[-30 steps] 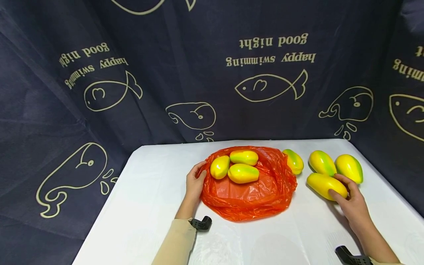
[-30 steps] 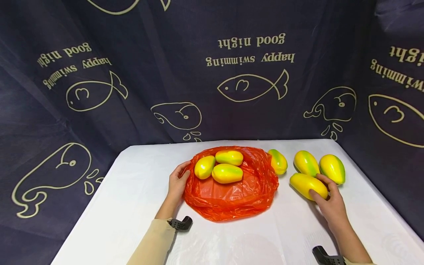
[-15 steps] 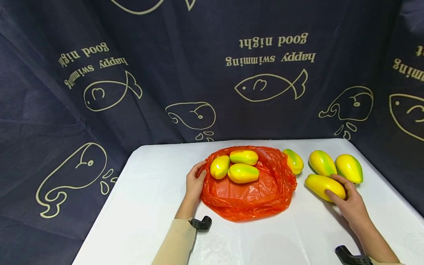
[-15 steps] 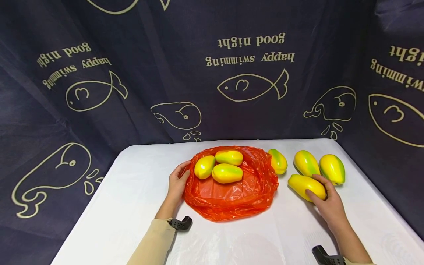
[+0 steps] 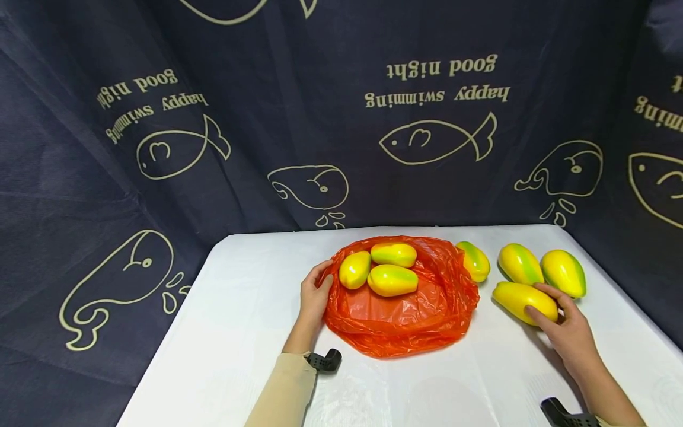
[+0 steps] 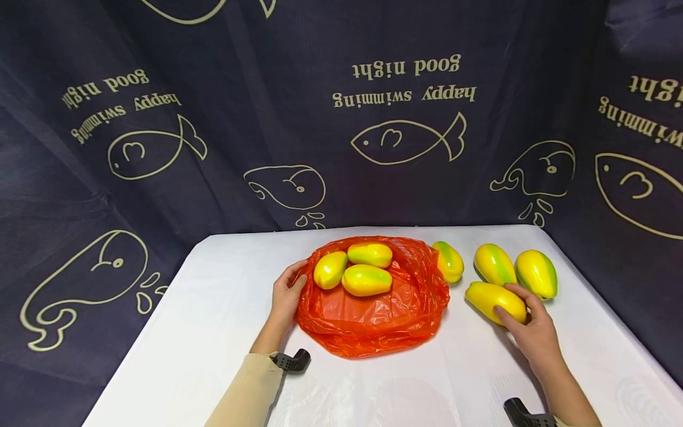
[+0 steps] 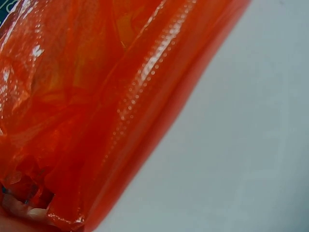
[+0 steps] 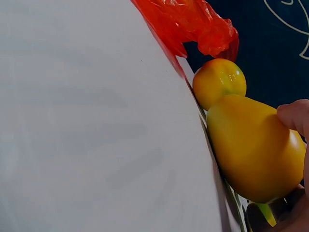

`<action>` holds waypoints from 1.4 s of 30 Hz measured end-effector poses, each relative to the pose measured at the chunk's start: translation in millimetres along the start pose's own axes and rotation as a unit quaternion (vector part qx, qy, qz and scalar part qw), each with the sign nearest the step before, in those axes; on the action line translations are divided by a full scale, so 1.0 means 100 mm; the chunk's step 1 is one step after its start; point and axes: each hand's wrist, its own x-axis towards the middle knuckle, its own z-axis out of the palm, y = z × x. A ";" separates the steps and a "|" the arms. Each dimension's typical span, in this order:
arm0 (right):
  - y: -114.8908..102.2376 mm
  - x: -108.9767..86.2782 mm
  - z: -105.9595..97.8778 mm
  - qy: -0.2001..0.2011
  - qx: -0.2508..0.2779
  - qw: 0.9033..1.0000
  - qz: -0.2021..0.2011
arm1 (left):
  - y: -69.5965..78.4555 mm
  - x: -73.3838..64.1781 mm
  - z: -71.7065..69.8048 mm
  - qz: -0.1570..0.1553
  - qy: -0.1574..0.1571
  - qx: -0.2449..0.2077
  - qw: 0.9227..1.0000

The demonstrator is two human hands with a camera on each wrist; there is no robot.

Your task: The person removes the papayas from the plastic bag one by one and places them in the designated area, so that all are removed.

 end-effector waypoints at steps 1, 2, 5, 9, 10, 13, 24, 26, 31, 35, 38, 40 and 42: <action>0.00 0.00 0.00 0.001 0.002 1.000 -0.002 | 0.00 0.00 0.00 0.000 -0.001 -0.001 1.000; -0.01 0.00 0.00 0.003 0.004 1.000 -0.004 | 0.00 0.00 0.00 0.000 0.000 0.001 1.000; -0.02 0.00 0.00 0.004 0.004 1.000 -0.004 | -0.01 0.00 0.00 0.003 0.000 0.001 1.000; -0.05 0.00 0.02 0.001 -0.026 1.000 0.010 | -0.01 0.00 0.00 0.005 -0.002 0.001 1.000; -0.06 -0.01 0.03 0.001 -0.039 0.999 0.010 | -0.01 0.00 0.00 0.005 -0.001 0.000 1.000; -0.09 0.00 0.04 0.016 -0.065 0.998 -0.014 | -0.02 0.01 0.01 0.006 0.000 -0.001 1.000; -0.32 0.02 0.04 0.098 -0.048 0.977 -0.180 | -0.01 0.00 0.01 0.006 0.000 -0.002 1.000; -0.40 0.02 0.05 0.098 -0.045 0.975 -0.192 | -0.02 0.01 0.01 0.006 0.001 -0.006 1.000; -0.57 0.05 0.10 0.085 -0.029 0.974 -0.207 | -0.04 0.02 0.01 0.009 0.001 -0.014 1.000; -0.68 0.08 0.17 0.074 0.002 0.971 -0.228 | -0.02 0.01 0.00 0.007 0.003 -0.013 1.000; -0.76 0.09 0.23 0.058 0.019 0.972 -0.229 | -0.01 0.00 0.01 0.005 0.003 -0.009 1.000; -0.81 0.09 0.28 0.043 0.026 0.974 -0.221 | -0.01 0.00 0.01 0.005 0.004 -0.007 1.000; -0.85 0.09 0.34 0.026 0.027 0.977 -0.211 | -0.01 0.00 0.01 0.007 0.004 -0.005 1.000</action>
